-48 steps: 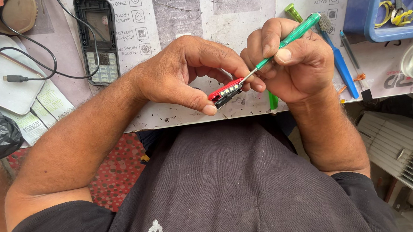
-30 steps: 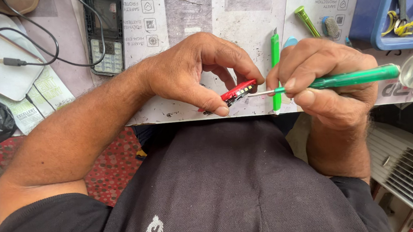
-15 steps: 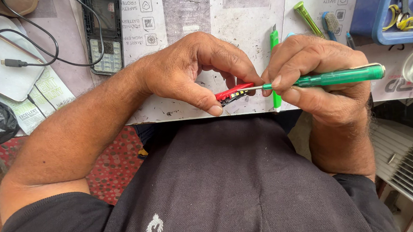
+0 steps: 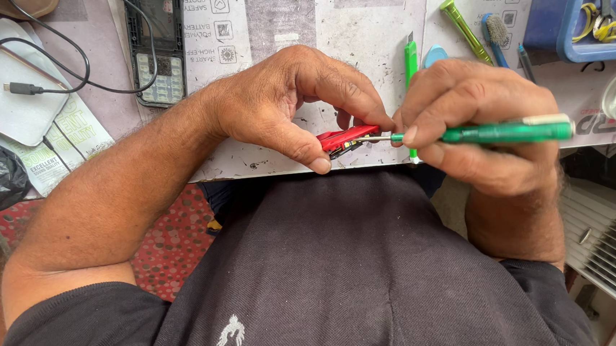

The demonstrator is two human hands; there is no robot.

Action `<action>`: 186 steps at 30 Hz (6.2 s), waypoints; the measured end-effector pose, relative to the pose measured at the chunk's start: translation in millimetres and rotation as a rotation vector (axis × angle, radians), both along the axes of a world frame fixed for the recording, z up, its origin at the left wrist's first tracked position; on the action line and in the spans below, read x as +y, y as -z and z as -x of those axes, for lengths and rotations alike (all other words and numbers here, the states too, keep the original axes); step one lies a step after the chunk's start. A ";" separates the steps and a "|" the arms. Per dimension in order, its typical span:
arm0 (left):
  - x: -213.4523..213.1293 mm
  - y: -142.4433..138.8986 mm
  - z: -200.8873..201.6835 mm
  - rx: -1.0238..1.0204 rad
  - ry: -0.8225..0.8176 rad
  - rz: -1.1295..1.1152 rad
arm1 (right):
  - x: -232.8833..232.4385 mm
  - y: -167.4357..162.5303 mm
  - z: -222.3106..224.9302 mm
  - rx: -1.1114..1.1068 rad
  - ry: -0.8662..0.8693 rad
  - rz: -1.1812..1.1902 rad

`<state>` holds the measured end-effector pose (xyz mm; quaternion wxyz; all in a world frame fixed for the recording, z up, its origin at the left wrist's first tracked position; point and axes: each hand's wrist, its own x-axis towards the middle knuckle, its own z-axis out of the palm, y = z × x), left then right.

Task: The person uses a green screwdriver and a green utility knife to pry open a red electronic device, then removes a black internal component and a battery pack. The device is held in the left hand while tools are used in the right hand to separate parts.

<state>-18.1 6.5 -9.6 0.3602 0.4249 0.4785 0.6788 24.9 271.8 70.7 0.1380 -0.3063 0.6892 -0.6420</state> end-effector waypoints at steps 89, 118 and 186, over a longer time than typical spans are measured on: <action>25.0 15.6 -7.9 -0.116 -0.013 -0.127 | 20.8 12.2 -5.9 -0.189 0.056 0.092; 28.3 15.6 -7.5 -0.158 -0.003 -0.132 | 19.1 0.5 -4.3 -0.367 0.104 0.087; 34.5 11.0 -5.7 -0.100 -0.014 -0.079 | 37.9 6.4 -15.3 -0.334 0.151 0.150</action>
